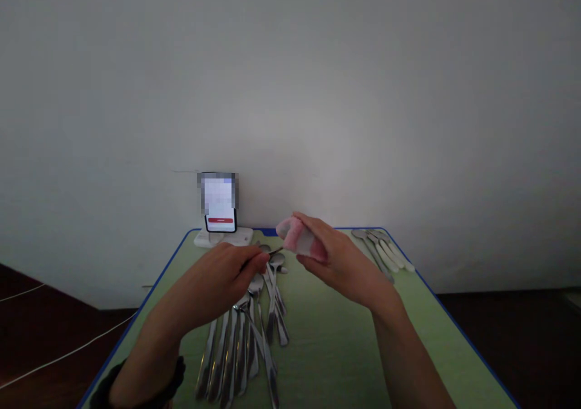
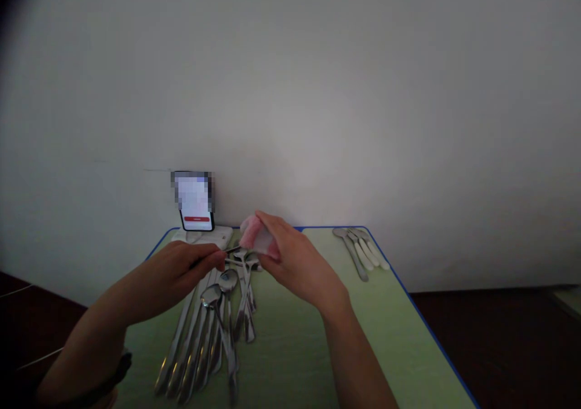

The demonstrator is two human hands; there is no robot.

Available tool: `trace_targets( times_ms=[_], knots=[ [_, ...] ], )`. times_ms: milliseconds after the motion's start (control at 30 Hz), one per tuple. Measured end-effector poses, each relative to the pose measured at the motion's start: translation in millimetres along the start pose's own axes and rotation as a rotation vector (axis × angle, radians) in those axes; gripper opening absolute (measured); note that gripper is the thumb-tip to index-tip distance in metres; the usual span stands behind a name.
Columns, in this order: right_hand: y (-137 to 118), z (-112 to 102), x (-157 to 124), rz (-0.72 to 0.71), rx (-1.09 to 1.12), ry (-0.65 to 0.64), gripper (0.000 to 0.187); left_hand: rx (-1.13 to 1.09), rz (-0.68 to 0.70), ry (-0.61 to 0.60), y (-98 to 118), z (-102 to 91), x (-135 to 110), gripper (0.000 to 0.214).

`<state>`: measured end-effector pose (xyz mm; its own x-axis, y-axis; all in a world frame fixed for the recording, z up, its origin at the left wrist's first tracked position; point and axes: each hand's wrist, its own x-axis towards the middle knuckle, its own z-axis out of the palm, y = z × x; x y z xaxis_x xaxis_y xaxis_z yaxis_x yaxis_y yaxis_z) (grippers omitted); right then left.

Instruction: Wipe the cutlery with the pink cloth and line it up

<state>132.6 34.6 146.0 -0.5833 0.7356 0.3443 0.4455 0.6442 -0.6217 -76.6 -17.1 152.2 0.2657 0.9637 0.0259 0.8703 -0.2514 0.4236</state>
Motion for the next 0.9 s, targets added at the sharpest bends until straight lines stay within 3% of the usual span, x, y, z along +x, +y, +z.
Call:
trace_targets(
  times_ms=[100,267,533,600,733,800,900],
  knots=[
    [0.9,-3.9,0.4,0.087,0.094,0.021,0.053,-0.030,-0.005,-0.007,1.8,-0.3,1.2,0.037],
    [3.2,-8.7,3.8,0.154,0.205,0.204,0.027,-0.061,-0.015,-0.027,2.4,-0.5,0.4,0.038],
    [-0.5,-13.2,1.6,-0.012,0.105,0.278,0.029,-0.014,-0.001,-0.057,1.4,1.5,0.0,0.036],
    [-2.8,-14.5,-0.2,-0.067,0.070,0.243,0.032,-0.017,0.000,-0.054,0.9,1.2,0.0,0.035],
    [-8.6,-16.5,-3.1,-0.178,-0.010,0.011,0.039,0.010,0.002,-0.050,-0.8,0.3,0.0,0.035],
    [-11.3,-17.3,-3.9,-0.192,-0.045,-0.082,0.033,0.040,-0.008,-0.047,-1.5,-0.1,0.0,0.036],
    [-12.2,-17.2,-3.8,-0.182,-0.056,-0.088,0.022,0.071,-0.016,-0.038,-1.4,-0.3,-0.3,0.037]
  ],
)
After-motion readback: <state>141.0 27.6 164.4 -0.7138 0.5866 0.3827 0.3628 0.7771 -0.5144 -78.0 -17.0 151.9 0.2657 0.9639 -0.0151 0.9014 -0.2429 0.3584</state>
